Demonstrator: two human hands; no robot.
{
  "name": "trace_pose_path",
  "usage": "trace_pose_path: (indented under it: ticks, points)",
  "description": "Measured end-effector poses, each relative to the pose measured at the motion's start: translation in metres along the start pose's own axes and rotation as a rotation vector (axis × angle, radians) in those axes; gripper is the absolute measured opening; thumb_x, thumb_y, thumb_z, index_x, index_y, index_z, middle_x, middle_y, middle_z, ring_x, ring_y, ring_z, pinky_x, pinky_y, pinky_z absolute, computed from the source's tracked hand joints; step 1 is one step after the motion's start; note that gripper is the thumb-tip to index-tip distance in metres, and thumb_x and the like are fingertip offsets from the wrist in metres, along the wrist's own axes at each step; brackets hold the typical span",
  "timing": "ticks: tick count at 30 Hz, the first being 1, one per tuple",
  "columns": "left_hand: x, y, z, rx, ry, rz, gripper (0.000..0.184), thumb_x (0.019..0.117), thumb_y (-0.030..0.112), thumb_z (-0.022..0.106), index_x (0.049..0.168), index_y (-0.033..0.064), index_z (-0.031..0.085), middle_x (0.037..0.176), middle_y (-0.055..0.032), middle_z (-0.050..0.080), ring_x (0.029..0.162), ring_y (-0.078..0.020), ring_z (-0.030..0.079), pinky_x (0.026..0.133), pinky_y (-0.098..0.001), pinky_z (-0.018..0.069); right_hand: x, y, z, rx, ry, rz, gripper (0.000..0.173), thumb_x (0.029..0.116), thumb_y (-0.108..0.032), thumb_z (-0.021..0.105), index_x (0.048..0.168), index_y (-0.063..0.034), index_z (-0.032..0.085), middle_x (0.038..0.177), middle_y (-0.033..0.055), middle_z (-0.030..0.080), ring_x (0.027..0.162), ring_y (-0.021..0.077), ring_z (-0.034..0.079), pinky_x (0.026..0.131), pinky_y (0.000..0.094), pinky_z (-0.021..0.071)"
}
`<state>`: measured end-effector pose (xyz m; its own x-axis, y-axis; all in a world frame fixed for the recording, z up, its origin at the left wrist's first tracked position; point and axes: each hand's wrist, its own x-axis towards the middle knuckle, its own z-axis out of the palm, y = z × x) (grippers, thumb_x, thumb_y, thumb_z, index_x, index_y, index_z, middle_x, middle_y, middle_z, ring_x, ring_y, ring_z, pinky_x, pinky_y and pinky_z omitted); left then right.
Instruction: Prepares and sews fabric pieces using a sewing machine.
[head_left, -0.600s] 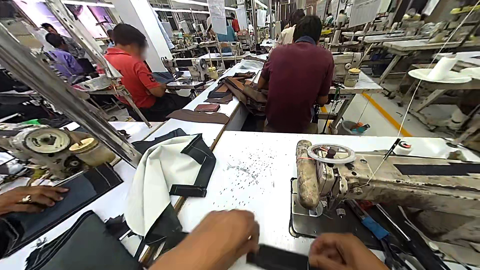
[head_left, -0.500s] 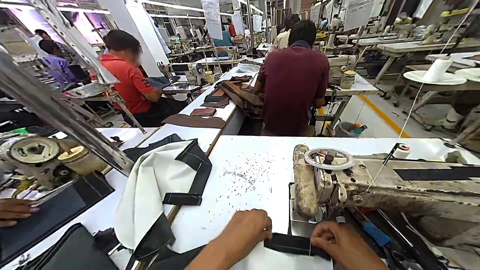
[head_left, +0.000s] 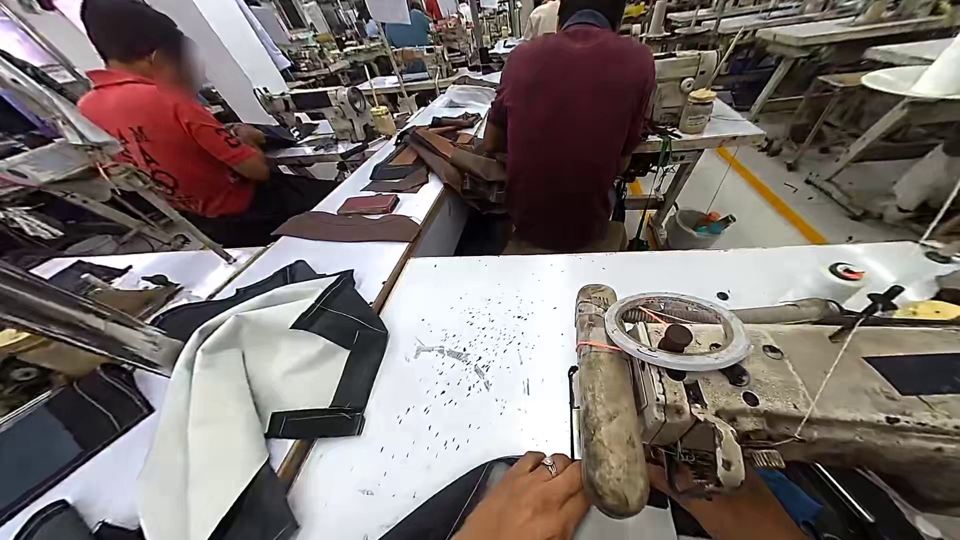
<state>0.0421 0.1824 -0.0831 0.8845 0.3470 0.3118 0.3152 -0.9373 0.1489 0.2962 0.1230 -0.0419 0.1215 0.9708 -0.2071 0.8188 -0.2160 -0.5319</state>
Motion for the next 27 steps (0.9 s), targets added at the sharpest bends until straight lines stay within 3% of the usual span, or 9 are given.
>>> trace_pose_path:
  ticks: [2,4,7,9,12,18,22,25,27]
  points:
    - [0.002,0.016,0.004,-0.042,0.0,-0.163,0.03,0.1037,0.008,0.051,0.126,0.0131,0.07,0.123,-0.0044,0.071,0.111,-0.0213,0.068,0.087,-0.0434,0.0544,-0.008,0.005,0.006,-0.021,0.093,-0.097,0.055,0.0974,-0.044,0.065,0.121,0.0061,0.069,0.121,0.0276,0.069,0.118,0.0403,0.065,0.104,0.0549,0.0466]
    - [0.002,0.027,0.011,-0.068,0.011,-0.286,0.03,0.1021,0.017,0.054,0.127,0.0153,0.07,0.125,-0.0033,0.07,0.114,-0.021,0.065,0.093,-0.0463,0.0506,-0.011,0.026,0.021,0.001,0.187,-0.34,0.042,0.0953,-0.039,0.068,0.11,-0.0006,0.074,0.108,0.0204,0.074,0.105,0.0346,0.072,0.093,0.0549,0.0554]
    - [0.002,0.033,0.024,-0.043,0.066,-0.347,0.031,0.1013,0.03,0.056,0.125,0.0169,0.071,0.123,-0.0026,0.071,0.115,-0.0192,0.065,0.096,-0.0452,0.0488,-0.011,0.04,0.03,-0.017,0.057,-0.546,0.039,0.0976,-0.036,0.065,0.122,-0.0075,0.074,0.123,0.015,0.072,0.118,0.0303,0.067,0.103,0.0512,0.0508]
    - [0.003,0.031,0.03,-0.037,0.091,-0.356,0.033,0.103,0.036,0.054,0.126,0.0171,0.07,0.121,-0.003,0.071,0.114,-0.0186,0.066,0.097,-0.044,0.0489,-0.006,0.046,0.04,-0.081,0.161,-0.61,0.031,0.0995,-0.032,0.061,0.116,-0.0107,0.076,0.12,0.0121,0.074,0.115,0.0273,0.069,0.099,0.0467,0.0535]
    - [0.005,0.029,0.032,-0.023,0.11,-0.358,0.034,0.1041,0.037,0.051,0.127,0.0182,0.069,0.12,-0.0021,0.071,0.112,-0.0177,0.066,0.094,-0.0431,0.0498,-0.008,0.026,0.028,-0.061,0.215,-0.594,0.027,0.1047,-0.021,0.052,0.107,-0.0075,0.076,0.114,0.0145,0.076,0.111,0.0295,0.071,0.096,0.0444,0.0545]
    - [0.013,0.025,0.034,0.013,0.155,-0.366,0.027,0.1054,0.029,0.05,0.117,0.0211,0.073,0.111,0.0002,0.073,0.099,-0.0158,0.069,0.083,-0.0373,0.054,-0.015,0.004,0.014,-0.036,0.149,-0.404,0.038,0.1106,-0.026,0.042,0.113,-0.0024,0.072,0.114,0.0188,0.074,0.113,0.031,0.07,0.1,0.0413,0.052]
    - [0.015,0.029,0.034,0.043,0.155,-0.37,0.026,0.1032,0.027,0.053,0.116,0.0213,0.074,0.112,-0.0003,0.073,0.1,-0.0172,0.069,0.082,-0.0389,0.0551,-0.019,0.0,0.013,-0.062,0.165,-0.425,0.03,0.1077,-0.016,0.047,0.114,-0.0008,0.072,0.116,0.0197,0.074,0.113,0.0343,0.07,0.099,0.044,0.0527]
    - [0.007,0.033,0.035,0.077,0.111,-0.34,0.029,0.1037,0.03,0.052,0.124,0.0224,0.072,0.119,-0.0002,0.071,0.107,-0.017,0.067,0.089,-0.0402,0.0533,-0.012,0.027,0.04,-0.222,0.281,-0.563,0.024,0.1048,-0.016,0.051,0.111,-0.0097,0.074,0.115,0.0104,0.075,0.111,0.0274,0.07,0.099,0.0426,0.0539]
    - [0.001,0.035,0.037,0.066,0.108,-0.324,0.03,0.1038,0.028,0.053,0.128,0.0253,0.071,0.126,-0.001,0.07,0.113,-0.0173,0.066,0.095,-0.0423,0.0512,-0.012,0.037,0.052,-0.259,0.312,-0.586,0.022,0.1028,-0.013,0.054,0.11,-0.0149,0.075,0.119,0.0036,0.074,0.116,0.0247,0.068,0.108,0.0518,0.0458]
